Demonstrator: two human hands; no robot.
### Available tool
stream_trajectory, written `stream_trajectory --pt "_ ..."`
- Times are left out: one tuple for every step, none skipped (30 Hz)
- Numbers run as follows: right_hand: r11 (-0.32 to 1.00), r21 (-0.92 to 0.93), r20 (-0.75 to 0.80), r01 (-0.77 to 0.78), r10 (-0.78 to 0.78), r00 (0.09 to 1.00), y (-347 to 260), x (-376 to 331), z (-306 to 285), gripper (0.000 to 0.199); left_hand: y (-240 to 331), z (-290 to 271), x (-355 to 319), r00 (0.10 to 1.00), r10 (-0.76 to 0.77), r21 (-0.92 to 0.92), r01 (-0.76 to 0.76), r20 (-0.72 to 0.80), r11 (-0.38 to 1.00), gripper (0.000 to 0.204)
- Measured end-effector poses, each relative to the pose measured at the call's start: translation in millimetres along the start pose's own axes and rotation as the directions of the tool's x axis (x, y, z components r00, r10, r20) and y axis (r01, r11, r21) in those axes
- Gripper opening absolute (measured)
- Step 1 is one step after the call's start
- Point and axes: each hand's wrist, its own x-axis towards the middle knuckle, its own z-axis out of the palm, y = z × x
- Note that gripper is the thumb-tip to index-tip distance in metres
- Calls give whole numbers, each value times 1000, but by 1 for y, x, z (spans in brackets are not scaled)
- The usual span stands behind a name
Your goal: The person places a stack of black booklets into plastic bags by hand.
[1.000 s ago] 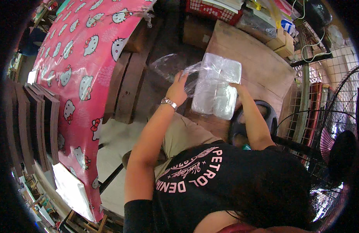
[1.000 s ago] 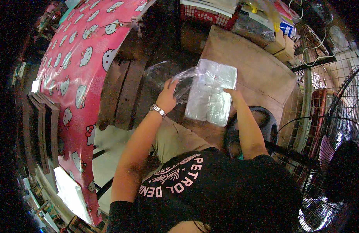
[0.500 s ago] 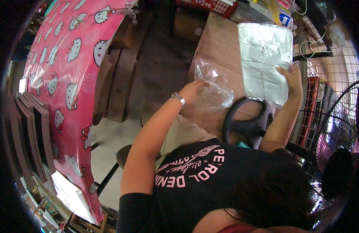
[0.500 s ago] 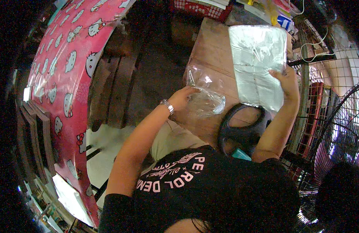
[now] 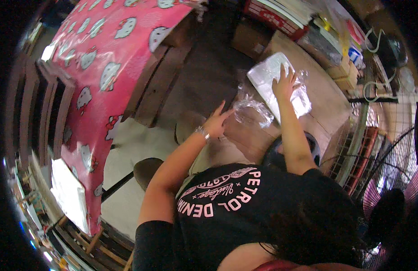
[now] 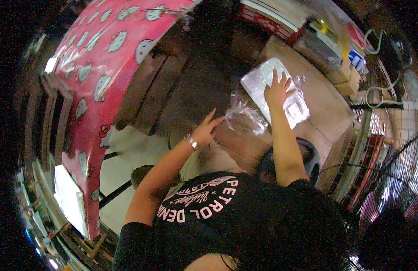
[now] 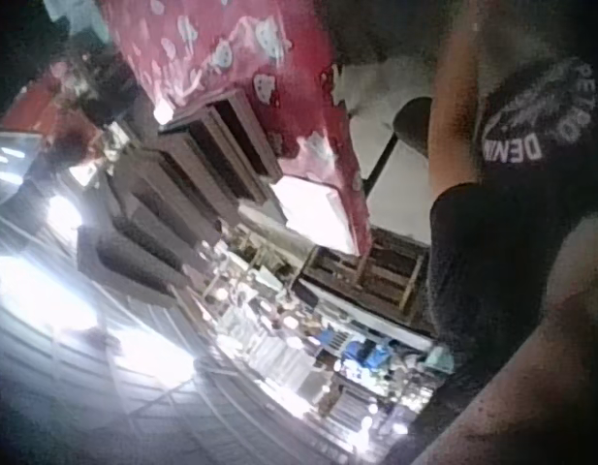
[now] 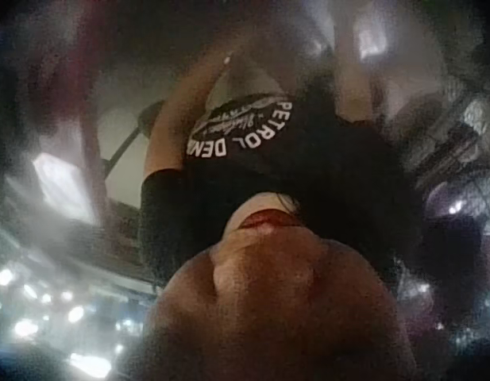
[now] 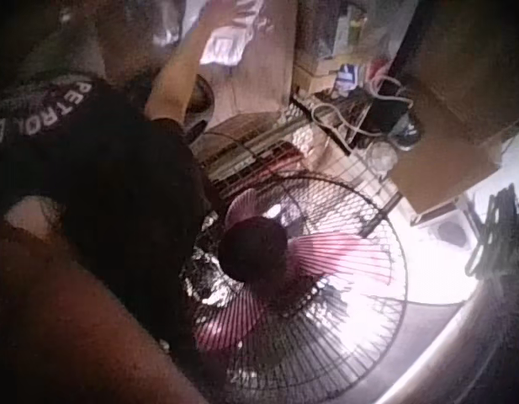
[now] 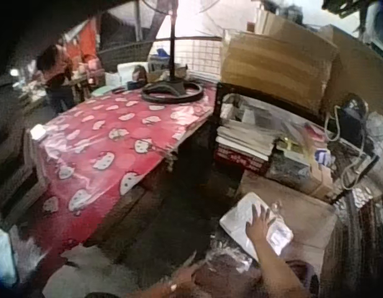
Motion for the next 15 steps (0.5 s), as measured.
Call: stream_trajectory --pt "994 110 -10 6 -5 1000 -15 -17 -1 66 -6 -6 -24 998 -50 -90 47 -32 995 65" --pt "990 117 5 74 -75 997 -15 -33 4 65 -6 -11 -45 993 -92 -127 83 -67 988 62" --pt "981 128 20 148 -152 988 -16 -49 10 63 -7 -17 -69 985 -138 -165 120 -105 979 60" --pt "966 160 64 203 -215 974 -20 -65 11 66 -7 -23 -95 968 -194 -156 169 -162 973 58" --pt "940 203 107 275 -300 948 -32 -79 11 70 -16 -23 -125 934 -233 -90 216 -271 972 57" --pt "934 200 118 296 -322 939 -42 -90 10 70 -28 -20 -153 887 -263 -29 273 -379 962 55" --pt "932 193 130 308 -335 933 -47 -98 8 69 -34 -19 -180 846 -346 -54 356 -407 933 53" --pt "929 186 140 319 -347 927 -54 -102 7 69 -40 -17 -205 797 -424 -83 432 -431 898 52" --pt "948 177 161 265 -294 942 -64 -104 3 69 -42 -17 -227 744 -495 -113 502 -449 857 50" --pt "934 237 117 267 -300 947 -71 -101 0 63 -36 -20 -244 719 -516 -162 504 -466 848 50" --pt "917 296 72 267 -300 951 -77 -99 -4 58 -30 -24 -260 695 -535 -208 502 -481 840 50" --pt "879 355 27 319 -351 936 -89 -96 -11 55 -21 -31 -276 669 -554 -255 498 -496 829 49" --pt "836 406 -26 370 -394 919 -102 -91 -22 53 -13 -37 -288 632 -541 -249 494 -554 833 48" --pt "751 478 -124 455 -455 882 -116 -90 -32 49 -4 -44 -299 594 -525 -242 491 -610 837 47" --pt "690 537 -142 486 -493 858 -133 -93 -49 47 4 -51 -310 551 -502 -233 485 -667 843 46"
